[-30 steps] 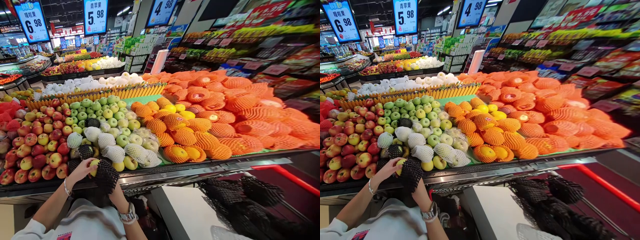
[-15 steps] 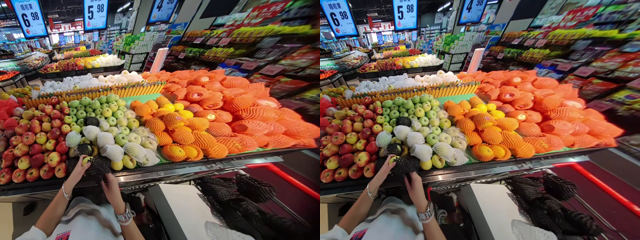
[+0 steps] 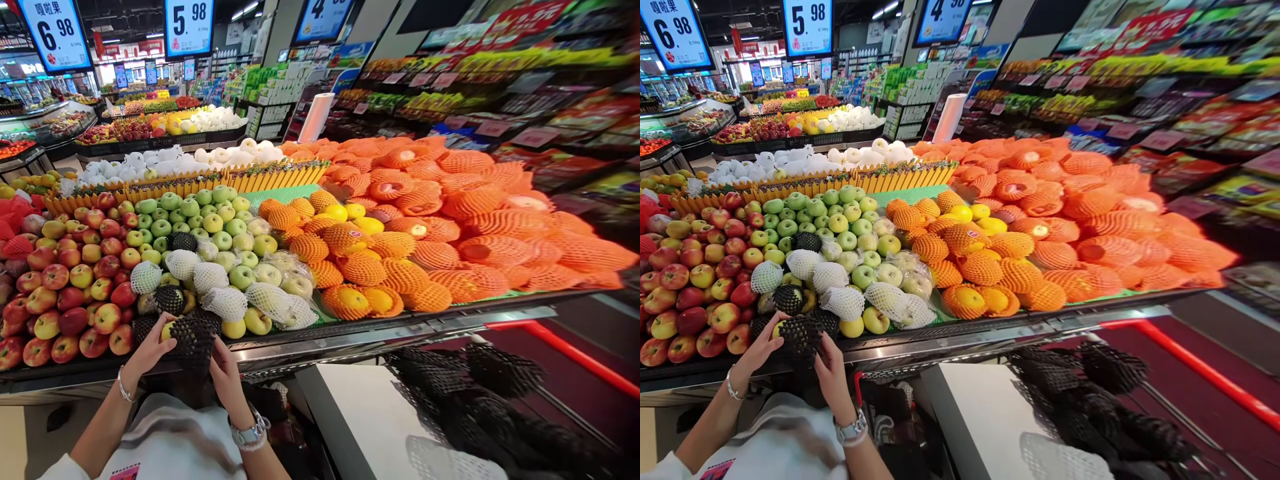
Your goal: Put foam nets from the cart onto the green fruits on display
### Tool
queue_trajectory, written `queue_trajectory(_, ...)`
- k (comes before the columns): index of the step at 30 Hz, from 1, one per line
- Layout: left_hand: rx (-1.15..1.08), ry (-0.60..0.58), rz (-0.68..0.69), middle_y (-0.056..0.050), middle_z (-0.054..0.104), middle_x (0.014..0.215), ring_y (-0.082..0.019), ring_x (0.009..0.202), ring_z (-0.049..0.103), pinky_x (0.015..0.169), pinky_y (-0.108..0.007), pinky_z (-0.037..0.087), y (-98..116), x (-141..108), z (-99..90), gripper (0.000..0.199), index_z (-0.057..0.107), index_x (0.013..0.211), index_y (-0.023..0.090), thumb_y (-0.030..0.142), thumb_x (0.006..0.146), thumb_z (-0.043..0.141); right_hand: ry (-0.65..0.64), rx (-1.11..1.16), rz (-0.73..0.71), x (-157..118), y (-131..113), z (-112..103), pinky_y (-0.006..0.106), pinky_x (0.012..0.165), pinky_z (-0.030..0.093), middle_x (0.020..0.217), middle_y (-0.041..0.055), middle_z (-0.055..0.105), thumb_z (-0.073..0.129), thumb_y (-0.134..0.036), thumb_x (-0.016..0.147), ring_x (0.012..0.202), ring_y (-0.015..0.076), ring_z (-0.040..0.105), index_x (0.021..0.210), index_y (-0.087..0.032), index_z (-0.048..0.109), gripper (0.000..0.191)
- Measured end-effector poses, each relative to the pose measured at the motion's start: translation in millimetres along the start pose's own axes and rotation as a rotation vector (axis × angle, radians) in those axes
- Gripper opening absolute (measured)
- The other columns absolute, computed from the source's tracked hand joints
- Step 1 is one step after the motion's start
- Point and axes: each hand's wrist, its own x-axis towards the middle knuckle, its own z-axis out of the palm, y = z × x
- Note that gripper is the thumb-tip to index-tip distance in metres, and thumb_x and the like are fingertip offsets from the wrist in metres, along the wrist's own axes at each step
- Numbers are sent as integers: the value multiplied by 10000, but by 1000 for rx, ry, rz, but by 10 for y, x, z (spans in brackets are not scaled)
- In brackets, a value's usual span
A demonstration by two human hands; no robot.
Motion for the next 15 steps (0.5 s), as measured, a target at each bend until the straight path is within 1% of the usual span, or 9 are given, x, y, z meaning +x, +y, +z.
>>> queue_trajectory(2, -30, 6, -64, -27, 623, 1049, -229, 1032, 528, 924, -287, 392, -81, -19, 40, 464, 626, 1062, 233, 470, 686, 756, -2, -52, -57, -18, -24, -26, 433, 1026, 506, 1221, 102, 698, 557, -409, 894, 1152, 258, 638, 1218, -221, 667, 390)
queue_trajectory(4, -159, 50, -140, -29, 637, 1085, -224, 1066, 536, 931, -289, 399, -216, -31, 96, 502, 620, 1105, 246, 471, 679, 760, -17, -130, -123, -27, -35, -49, 442, 1051, 488, 1259, 91, 678, 556, -316, 874, 1190, 259, 616, 1242, -235, 650, 389)
queue_trajectory(7, -427, 135, -262, -34, 664, 1101, -213, 1000, 589, 837, -302, 460, -432, -30, 187, 614, 577, 1201, 259, 526, 675, 747, -84, -236, -165, -27, -24, -55, 460, 1104, 442, 1358, 79, 610, 546, -175, 798, 1269, 253, 559, 1325, -246, 576, 533)
queue_trajectory(8, -480, 153, -289, -39, 675, 1094, -213, 961, 605, 791, -306, 475, -487, -26, 210, 630, 574, 1210, 255, 548, 678, 739, -100, -266, -157, -26, -16, -48, 467, 1121, 423, 1380, 81, 590, 536, -140, 774, 1291, 251, 539, 1346, -242, 552, 582)
queue_trajectory(10, -527, 162, -327, -55, 702, 1060, -225, 908, 626, 728, -317, 491, -556, -20, 236, 613, 608, 1167, 227, 593, 688, 716, -100, -312, -125, -24, 3, -19, 479, 1136, 404, 1391, 96, 573, 531, -103, 741, 1311, 254, 517, 1355, -221, 532, 625)
queue_trajectory(12, -556, 164, -345, -69, 727, 1026, -251, 932, 641, 742, -342, 505, -579, -20, 234, 589, 653, 1093, 204, 641, 699, 685, -63, -322, -104, -26, 16, 18, 487, 1125, 414, 1362, 115, 587, 544, -99, 728, 1294, 265, 529, 1327, -201, 540, 607)
queue_trajectory(15, -601, 177, -360, -69, 747, 1035, -287, 1054, 641, 855, -389, 507, -571, -35, 206, 583, 686, 1043, 210, 673, 690, 674, -8, -282, -95, -35, 7, 68, 470, 1088, 449, 1311, 125, 608, 560, -99, 719, 1239, 267, 566, 1292, -191, 531, 581)
